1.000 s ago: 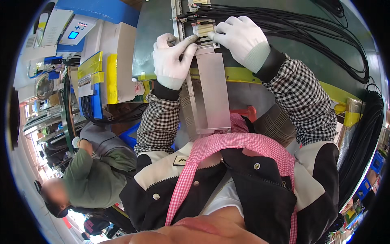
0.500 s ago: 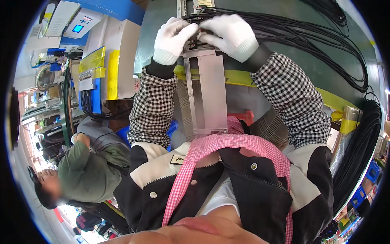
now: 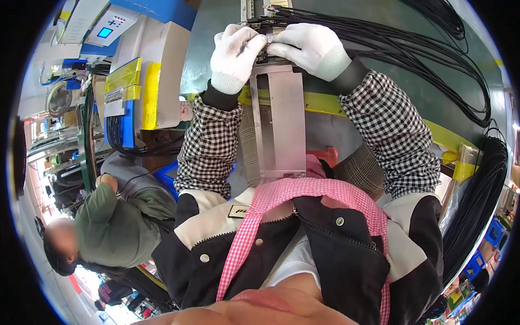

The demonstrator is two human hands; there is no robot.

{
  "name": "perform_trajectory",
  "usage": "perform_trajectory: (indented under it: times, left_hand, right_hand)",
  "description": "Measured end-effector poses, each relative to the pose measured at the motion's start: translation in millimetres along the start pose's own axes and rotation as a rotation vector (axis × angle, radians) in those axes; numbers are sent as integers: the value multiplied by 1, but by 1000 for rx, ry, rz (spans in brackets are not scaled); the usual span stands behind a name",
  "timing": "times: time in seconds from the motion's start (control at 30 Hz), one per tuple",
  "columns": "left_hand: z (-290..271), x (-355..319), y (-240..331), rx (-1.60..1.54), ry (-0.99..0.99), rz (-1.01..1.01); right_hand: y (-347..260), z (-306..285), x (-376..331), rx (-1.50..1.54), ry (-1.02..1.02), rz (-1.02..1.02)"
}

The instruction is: Organizing and inserting cables into a test or assembly fixture at a production station.

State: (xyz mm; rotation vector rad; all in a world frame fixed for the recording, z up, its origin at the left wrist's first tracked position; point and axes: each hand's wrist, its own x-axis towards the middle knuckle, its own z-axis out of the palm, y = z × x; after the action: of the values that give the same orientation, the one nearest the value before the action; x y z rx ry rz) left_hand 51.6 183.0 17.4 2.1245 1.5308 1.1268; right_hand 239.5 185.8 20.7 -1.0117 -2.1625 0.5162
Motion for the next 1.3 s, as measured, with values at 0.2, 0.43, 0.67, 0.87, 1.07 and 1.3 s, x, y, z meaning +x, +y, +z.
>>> perform_trajectory:
  times: [0.2,0.43,0.67,0.87,1.07,1.3]
  left_hand:
    - [-6,6,2,-220,-94,-242]
    - [-1,6,3,-108,-25,-176]
    - [2,3,7,-102,5,-8]
    - [-3,5,5,-148,-13,-55]
    - [-16,4,-13,-328,-138,-349]
    - [-1,-22,-16,-208,132,-134]
  right_hand:
    - [-9,-11,6,-441,100,-186]
    - [-9,-12,6,-429,61,-123]
    - [-9,-6,-2,79,-20,164]
    - [-1,-26,4,144,-136,214]
    - [4,-17,-3,-287,151,-28]
    - [10,-2,-4,-206,82,145]
